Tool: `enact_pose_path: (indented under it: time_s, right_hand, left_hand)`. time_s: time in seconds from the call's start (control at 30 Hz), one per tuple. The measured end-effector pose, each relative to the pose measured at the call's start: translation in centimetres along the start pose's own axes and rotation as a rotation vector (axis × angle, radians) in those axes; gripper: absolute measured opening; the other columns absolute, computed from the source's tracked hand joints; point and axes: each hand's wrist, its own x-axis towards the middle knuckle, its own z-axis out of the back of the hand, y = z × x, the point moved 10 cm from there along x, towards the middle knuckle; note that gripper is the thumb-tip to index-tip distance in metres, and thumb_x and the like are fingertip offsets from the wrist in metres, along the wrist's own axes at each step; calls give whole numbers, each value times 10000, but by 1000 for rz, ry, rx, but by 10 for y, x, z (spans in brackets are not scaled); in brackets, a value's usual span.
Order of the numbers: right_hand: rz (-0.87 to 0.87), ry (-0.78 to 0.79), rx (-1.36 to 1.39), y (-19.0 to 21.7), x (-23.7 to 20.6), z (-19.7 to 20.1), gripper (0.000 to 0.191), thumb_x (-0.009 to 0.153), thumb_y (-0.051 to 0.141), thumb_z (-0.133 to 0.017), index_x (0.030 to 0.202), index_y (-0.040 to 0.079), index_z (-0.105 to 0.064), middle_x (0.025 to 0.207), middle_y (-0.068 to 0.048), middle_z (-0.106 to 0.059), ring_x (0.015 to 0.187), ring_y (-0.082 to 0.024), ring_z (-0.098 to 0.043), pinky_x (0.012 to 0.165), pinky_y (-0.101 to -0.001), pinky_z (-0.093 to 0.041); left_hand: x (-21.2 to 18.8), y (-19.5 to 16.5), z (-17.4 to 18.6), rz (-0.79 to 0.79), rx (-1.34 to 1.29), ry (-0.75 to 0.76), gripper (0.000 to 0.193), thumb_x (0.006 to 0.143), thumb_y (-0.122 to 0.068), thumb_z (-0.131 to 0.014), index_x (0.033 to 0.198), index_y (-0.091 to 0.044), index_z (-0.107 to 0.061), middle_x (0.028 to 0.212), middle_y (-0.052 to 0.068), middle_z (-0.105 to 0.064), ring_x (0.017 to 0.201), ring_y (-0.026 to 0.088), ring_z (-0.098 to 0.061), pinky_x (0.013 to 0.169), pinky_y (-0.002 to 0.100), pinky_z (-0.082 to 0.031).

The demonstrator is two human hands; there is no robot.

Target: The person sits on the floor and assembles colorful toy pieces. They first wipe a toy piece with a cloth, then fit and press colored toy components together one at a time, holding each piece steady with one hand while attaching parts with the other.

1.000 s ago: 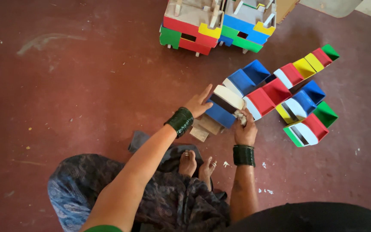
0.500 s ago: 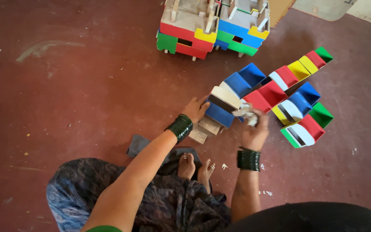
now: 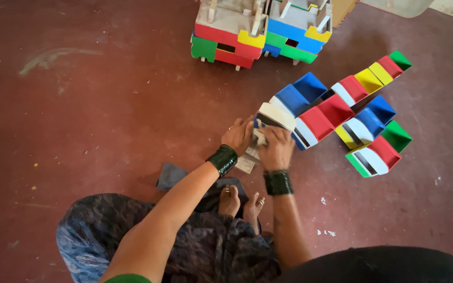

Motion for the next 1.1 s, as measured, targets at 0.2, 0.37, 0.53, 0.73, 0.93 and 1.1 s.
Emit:
enact_pose_path:
  time_s: [0.2,0.37,0.53,0.73,0.93,1.1]
  right_hand:
    - [-57,20,-29,-45,-21,41,303,722,22,-748,977,179,-795,1056,-12,-720,1047,-296,-620,864,-456,-469]
    - [-37,-19,97,-40,-12,40,354,715,-56,-708,983,160,-790,1051,-30,-714,1021,-294,-635,891,-411,-532]
    - [-21,-14,156,-3,-1,-1,339,738,-92,-681,978,127,-777,1076,-48,-720,1046,-293,-638,902,-403,-532]
    - [46,47,149,-1,6,-6,378,688,-90,-660,979,121,-777,1059,-69,-720,1031,-308,-650,875,-412,-537]
    - [-13,148,121,-45,-15,41,240,742,-4,-747,934,138,-782,1010,-55,-720,971,-315,-644,849,-427,-524]
    - [-29,123,136,-46,-12,40,315,745,-63,-679,971,133,-778,1040,-52,-721,1011,-317,-645,872,-416,-534]
  left_hand:
    - [5,-3,-4,-22,4,2,565,1089,-467,-273,1490,-149,-511,1257,216,-583,1124,426,-605,947,497,-484]
    - [6,-2,-5,-23,-11,19,576,1080,-462,-266,1505,-148,-495,1247,204,-586,1127,418,-608,954,485,-489]
    - [-1,-9,5,-57,-42,9,553,1081,-436,-276,1484,-134,-506,1232,182,-594,1104,418,-616,908,490,-501]
    - [-4,-14,11,-49,-26,33,537,1072,-426,-266,1471,-190,-537,1213,176,-613,1084,418,-624,905,495,-499]
    - [3,-14,4,-76,-5,19,566,1080,-451,-234,1476,-164,-519,1273,183,-610,1120,407,-620,948,473,-495]
    - [6,-8,-1,-70,-11,27,570,1084,-459,-241,1478,-153,-516,1261,181,-617,1135,398,-623,951,464,-502]
